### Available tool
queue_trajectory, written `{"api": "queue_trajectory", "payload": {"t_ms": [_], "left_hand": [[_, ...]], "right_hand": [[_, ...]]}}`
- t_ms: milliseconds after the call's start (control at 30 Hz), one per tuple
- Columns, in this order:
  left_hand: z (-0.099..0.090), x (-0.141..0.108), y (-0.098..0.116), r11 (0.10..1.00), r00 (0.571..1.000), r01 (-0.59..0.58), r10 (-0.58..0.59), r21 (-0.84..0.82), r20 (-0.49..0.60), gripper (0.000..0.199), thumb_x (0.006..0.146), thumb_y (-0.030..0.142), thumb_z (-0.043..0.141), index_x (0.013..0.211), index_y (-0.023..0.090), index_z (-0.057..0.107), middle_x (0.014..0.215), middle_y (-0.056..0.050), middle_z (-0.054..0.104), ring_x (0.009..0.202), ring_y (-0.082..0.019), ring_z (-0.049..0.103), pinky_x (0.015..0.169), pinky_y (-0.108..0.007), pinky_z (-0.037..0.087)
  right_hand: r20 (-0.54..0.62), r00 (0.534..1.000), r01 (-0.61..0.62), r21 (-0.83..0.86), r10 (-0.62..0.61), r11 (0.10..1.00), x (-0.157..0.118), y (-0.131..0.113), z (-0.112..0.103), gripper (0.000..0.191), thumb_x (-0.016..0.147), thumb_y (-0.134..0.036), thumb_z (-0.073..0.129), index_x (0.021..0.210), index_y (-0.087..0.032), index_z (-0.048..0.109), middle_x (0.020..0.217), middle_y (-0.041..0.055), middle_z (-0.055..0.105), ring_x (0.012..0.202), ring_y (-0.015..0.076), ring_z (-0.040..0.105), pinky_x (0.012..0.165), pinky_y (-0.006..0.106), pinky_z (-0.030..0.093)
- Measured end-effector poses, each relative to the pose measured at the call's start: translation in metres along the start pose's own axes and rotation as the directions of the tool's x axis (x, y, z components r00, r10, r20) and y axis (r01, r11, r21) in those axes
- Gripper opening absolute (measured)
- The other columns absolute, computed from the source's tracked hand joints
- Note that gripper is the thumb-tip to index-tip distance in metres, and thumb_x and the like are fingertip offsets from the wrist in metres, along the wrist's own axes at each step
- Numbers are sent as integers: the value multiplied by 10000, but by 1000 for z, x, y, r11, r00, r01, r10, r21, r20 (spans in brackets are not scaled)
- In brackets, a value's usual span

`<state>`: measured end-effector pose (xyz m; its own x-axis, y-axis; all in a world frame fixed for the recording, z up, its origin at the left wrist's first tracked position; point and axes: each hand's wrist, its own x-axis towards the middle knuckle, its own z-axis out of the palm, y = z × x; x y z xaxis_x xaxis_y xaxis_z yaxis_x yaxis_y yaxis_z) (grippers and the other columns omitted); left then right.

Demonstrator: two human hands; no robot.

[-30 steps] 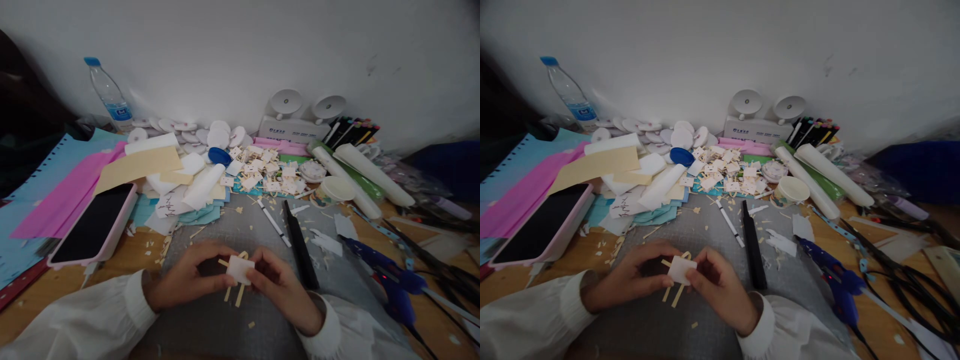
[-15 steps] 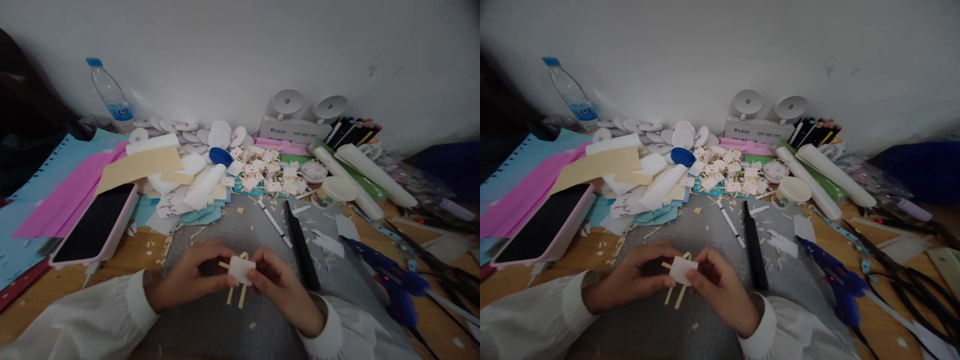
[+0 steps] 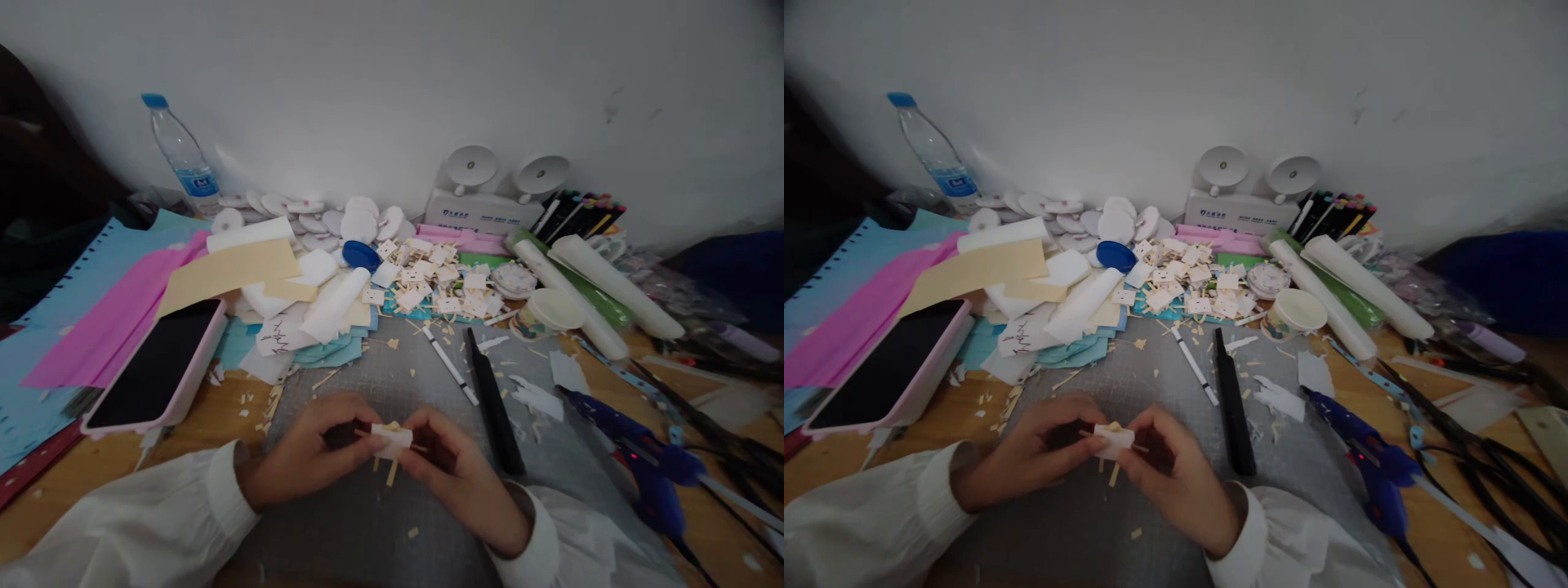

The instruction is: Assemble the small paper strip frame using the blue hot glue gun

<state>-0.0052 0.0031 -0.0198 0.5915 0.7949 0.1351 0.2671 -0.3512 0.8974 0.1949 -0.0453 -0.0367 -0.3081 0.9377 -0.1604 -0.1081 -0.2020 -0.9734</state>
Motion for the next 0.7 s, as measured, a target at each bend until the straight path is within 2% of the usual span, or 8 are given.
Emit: {"api": "queue_trajectory", "payload": {"t_ms": [467, 700], "left_hand": [[-2, -1, 2, 1000, 1000, 28, -27, -11, 14, 168, 880, 290, 591, 873, 141, 670, 753, -27, 627, 690, -134, 574, 612, -226, 405], [-4, 0, 5, 1000, 1000, 18, -18, -10, 23, 177, 899, 272, 543, 878, 141, 661, 779, -40, 636, 732, -150, 587, 663, -247, 420]], "right_hand": [[-35, 999, 12, -77, -15, 997, 0, -6, 0, 180, 839, -363, 647, 873, -203, 571, 818, -1, 594, 750, 122, 558, 658, 222, 436], [-44, 999, 1, -44, -3, 999, -1, -6, 0, 197, 830, -379, 655, 860, -206, 566, 798, -11, 583, 727, 117, 552, 646, 218, 433]]}}
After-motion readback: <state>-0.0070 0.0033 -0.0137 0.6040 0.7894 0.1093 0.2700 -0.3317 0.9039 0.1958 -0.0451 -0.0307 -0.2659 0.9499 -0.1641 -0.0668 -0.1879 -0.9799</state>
